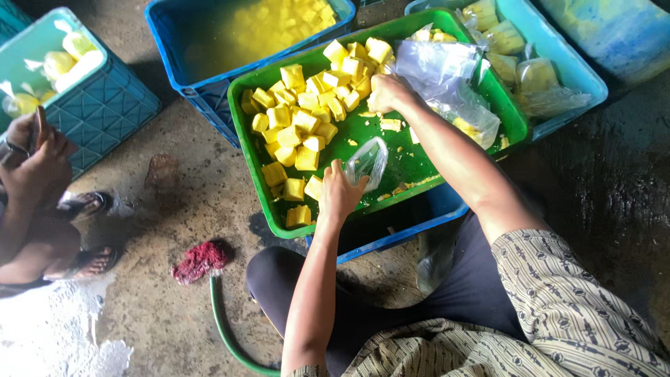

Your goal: The person sits on the floor in front of a green tray of yellow tofu cubes, opens small plastic bags, and places tofu cubes into the bags one at a time, tying or setting filled bags aside among crates of already bagged tofu.

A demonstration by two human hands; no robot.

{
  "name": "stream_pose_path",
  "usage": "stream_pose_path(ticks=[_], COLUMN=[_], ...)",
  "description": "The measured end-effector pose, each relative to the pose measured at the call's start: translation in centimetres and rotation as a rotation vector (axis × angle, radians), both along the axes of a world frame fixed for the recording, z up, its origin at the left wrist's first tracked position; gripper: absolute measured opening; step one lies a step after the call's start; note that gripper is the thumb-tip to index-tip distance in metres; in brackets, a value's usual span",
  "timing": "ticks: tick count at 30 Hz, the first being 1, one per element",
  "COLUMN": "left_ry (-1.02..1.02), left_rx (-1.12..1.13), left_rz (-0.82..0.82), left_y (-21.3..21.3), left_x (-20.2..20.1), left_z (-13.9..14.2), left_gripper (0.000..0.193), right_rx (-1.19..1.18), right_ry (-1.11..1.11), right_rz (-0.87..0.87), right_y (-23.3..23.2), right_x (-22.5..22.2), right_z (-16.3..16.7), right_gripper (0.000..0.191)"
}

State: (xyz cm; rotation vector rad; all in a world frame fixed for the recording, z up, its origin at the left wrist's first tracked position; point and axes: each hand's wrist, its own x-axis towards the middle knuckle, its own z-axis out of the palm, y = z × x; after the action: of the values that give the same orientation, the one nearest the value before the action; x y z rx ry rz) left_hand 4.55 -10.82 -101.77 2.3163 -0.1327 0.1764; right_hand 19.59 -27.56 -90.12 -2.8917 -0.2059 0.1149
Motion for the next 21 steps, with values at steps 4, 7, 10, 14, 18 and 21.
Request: stream_pose_path(ticks=[4, 7, 10, 14, 18, 21], left_ry=[-0.023, 0.043, 0.077, 0.091, 0.111, 0.106], left_rx=[-0.06, -0.081, -0.054, -0.032, -0.024, -0.017], left_rz=[0.013, 0.009, 0.006, -0.014, -0.006, -0.025], left_y=[0.3, 0.4, 0.3, 0.2, 0.4, 0.6], left_x=[0.0, 0.2, 0.4, 0.6, 0.5, 0.5], left_z=[-0.3, -0.4, -0.4, -0.3, -0.2, -0.1], left_gripper=[0.072, 0.068, 0.069, 0.067, 0.069, 0.069], right_rx=[-0.062, 0.324, -0.143, -0.155, -0.36, 0.237], right_ry=[0.202, 0.299, -0.219, -0.18, -0.063, 0.335], right_rz=[0.176, 0.056, 0.053, 0.002, 0.38, 0.253], right_y=[-0.6, -1.8, -2.4, -1.2, -0.5, -1.3], right_x=[2.2, 5.2, 7.8, 9.5, 11.5, 11.8], right_z=[0.5, 2.6, 4.5, 4.4, 4.0, 3.9], right_gripper=[0.022, 0.03, 0.05, 0.027, 0.018, 0.027])
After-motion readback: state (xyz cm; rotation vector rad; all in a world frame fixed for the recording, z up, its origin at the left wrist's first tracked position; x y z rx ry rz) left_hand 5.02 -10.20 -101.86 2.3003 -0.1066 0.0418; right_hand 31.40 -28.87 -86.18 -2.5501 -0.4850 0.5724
